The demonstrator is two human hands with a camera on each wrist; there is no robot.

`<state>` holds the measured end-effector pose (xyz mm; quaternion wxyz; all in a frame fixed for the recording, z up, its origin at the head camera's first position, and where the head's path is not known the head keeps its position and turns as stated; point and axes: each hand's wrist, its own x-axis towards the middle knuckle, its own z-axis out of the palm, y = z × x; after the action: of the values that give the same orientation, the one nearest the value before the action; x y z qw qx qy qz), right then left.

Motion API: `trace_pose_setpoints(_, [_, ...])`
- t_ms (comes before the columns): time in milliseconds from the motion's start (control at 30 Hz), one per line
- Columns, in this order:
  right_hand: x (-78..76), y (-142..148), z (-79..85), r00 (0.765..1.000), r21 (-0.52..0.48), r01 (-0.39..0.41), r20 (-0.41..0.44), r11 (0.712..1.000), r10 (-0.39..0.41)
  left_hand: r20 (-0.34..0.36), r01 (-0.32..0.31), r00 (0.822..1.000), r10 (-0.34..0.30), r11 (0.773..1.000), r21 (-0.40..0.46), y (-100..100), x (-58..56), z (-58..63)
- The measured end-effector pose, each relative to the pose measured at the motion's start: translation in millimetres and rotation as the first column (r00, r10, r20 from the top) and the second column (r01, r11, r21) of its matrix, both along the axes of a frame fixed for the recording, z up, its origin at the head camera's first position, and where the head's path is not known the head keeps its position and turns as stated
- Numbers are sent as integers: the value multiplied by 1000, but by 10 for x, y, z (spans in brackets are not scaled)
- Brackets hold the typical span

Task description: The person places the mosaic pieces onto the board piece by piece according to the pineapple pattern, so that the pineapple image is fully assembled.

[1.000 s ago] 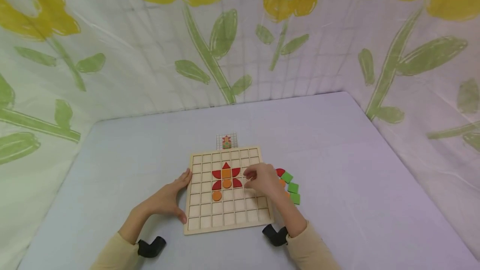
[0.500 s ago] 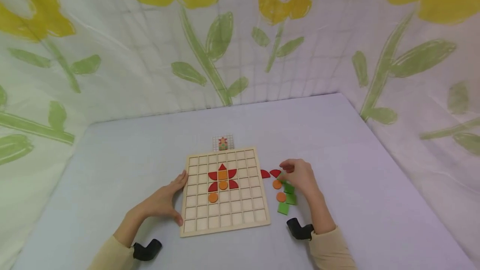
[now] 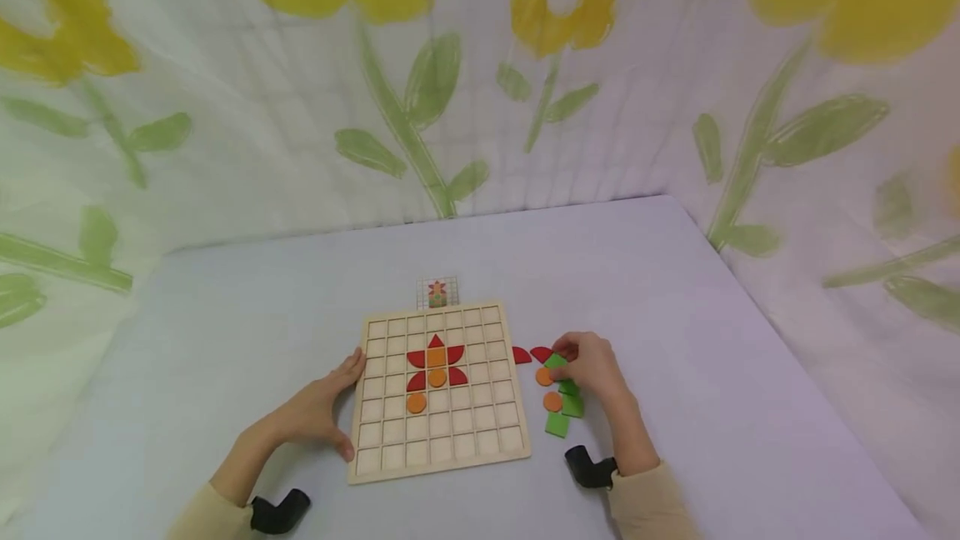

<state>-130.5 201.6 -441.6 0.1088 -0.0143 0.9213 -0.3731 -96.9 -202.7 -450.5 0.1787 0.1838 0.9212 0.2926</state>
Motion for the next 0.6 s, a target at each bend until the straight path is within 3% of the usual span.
trace_pose_setpoints(233, [-17,98,-26,1000,12,-12,-10,1000,13,-8,9,1000,-9,1000,0,23,2,20])
trace_pose_setpoints(600, [-35,101,12,994,34,-95,-48,995,97,20,-15,1000,15,1000,-7,17,37,44])
